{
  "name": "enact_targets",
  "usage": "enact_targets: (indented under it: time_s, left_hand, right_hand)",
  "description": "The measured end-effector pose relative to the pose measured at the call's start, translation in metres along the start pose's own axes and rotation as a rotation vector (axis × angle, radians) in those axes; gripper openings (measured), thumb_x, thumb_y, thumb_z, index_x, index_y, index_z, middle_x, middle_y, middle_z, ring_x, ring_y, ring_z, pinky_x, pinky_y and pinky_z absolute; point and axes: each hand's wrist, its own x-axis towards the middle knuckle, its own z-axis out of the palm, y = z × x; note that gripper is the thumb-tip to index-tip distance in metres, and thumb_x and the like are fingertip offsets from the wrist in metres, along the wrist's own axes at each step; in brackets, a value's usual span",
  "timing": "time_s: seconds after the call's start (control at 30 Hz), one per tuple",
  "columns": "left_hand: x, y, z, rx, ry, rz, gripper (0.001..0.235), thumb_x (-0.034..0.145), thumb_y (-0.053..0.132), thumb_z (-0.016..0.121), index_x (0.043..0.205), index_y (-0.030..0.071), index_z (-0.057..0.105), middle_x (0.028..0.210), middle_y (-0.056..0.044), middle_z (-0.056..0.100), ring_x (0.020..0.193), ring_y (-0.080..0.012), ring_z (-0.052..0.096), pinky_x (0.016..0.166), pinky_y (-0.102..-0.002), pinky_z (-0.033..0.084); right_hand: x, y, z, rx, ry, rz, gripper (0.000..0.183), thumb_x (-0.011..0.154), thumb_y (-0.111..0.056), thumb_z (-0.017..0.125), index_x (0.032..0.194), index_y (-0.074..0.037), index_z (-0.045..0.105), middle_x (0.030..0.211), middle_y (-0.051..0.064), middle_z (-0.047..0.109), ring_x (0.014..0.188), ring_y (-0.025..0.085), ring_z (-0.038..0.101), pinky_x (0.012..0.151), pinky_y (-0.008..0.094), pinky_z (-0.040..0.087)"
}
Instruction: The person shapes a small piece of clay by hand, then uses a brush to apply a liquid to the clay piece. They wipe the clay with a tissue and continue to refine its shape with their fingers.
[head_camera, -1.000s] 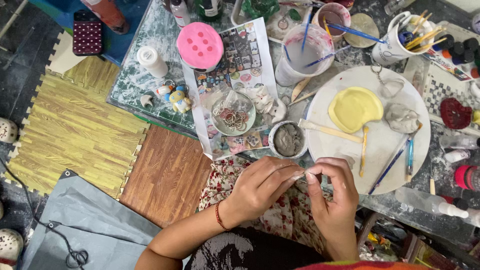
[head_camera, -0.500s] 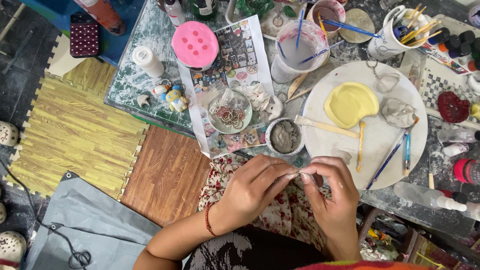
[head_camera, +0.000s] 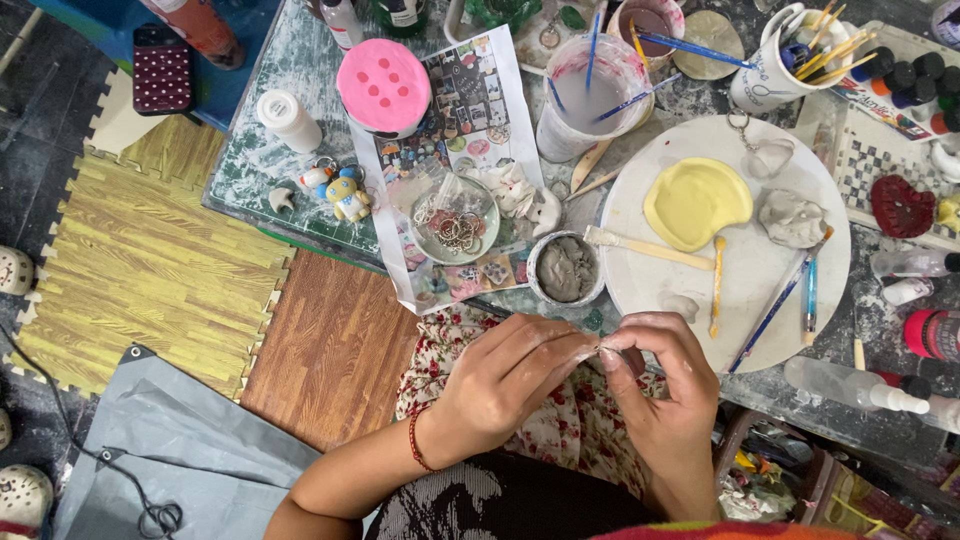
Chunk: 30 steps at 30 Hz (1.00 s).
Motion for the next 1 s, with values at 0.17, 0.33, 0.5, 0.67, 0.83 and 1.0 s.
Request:
enact_targets:
  time_s: [0.17,0.33,0.5,0.67,0.83,1.0]
  left_hand:
    - [0.0002,-0.0013,0.0003,-0.008,-0.006,-0.001,0.036,0.089,-0.006,0.078,0.121,-0.005,0.062,0.112,-0.014,0.067,0.098,-0.0310,0.069,0.084,-0.039,0.059]
    - [0.0008,0.0002,0.0011,0.012,0.006,-0.015,0.035,0.090,-0.005,0.079,0.121,-0.004,0.063,0.110,-0.013,0.067,0.097,-0.0294,0.070,0.083,-0.038,0.059]
    - [0.0022,0.0015,0.0020,0.016,0.011,-0.053,0.031,0.090,-0.002,0.079,0.117,-0.004,0.064,0.108,-0.013,0.068,0.096,-0.0287,0.070,0.082,-0.037,0.059]
    - [0.0013,0.0009,0.0023,0.013,0.012,-0.056,0.030,0.091,-0.001,0.079,0.117,-0.004,0.065,0.109,-0.013,0.068,0.095,-0.0296,0.069,0.082,-0.038,0.059]
    - [0.0003,-0.0002,0.0033,0.016,0.006,-0.069,0.029,0.090,-0.001,0.079,0.116,-0.003,0.066,0.108,-0.013,0.069,0.095,-0.0290,0.070,0.082,-0.037,0.059]
    - [-0.0009,-0.0004,0.0036,0.001,0.017,-0.045,0.031,0.090,-0.003,0.079,0.118,-0.004,0.065,0.109,-0.013,0.069,0.097,-0.0283,0.070,0.083,-0.037,0.060]
  right_hand:
    - [0.0005,-0.0024,0.0016,-0.047,0.016,-0.018,0.016,0.089,0.001,0.074,0.102,-0.002,0.066,0.104,0.008,0.066,0.092,0.015,0.065,0.077,0.026,0.052]
    - [0.0010,-0.0022,0.0037,-0.060,0.026,-0.076,0.014,0.092,0.000,0.072,0.104,-0.002,0.065,0.107,0.008,0.066,0.096,0.015,0.065,0.081,0.027,0.052]
    - [0.0013,-0.0031,0.0042,-0.011,0.013,-0.014,0.013,0.093,0.002,0.071,0.104,-0.001,0.064,0.105,0.009,0.065,0.089,0.013,0.062,0.074,0.025,0.051]
    - [0.0019,-0.0037,0.0043,-0.025,0.009,-0.033,0.015,0.091,0.004,0.071,0.103,0.000,0.064,0.105,0.009,0.065,0.086,0.013,0.061,0.071,0.025,0.050]
    - [0.0016,-0.0037,0.0056,-0.039,0.020,-0.029,0.015,0.090,0.004,0.072,0.103,0.000,0.064,0.105,0.009,0.065,0.083,0.012,0.061,0.070,0.024,0.049]
    - [0.0006,-0.0011,0.0046,-0.048,0.016,-0.063,0.013,0.092,0.001,0.071,0.104,0.000,0.064,0.105,0.009,0.065,0.093,0.015,0.064,0.080,0.027,0.051]
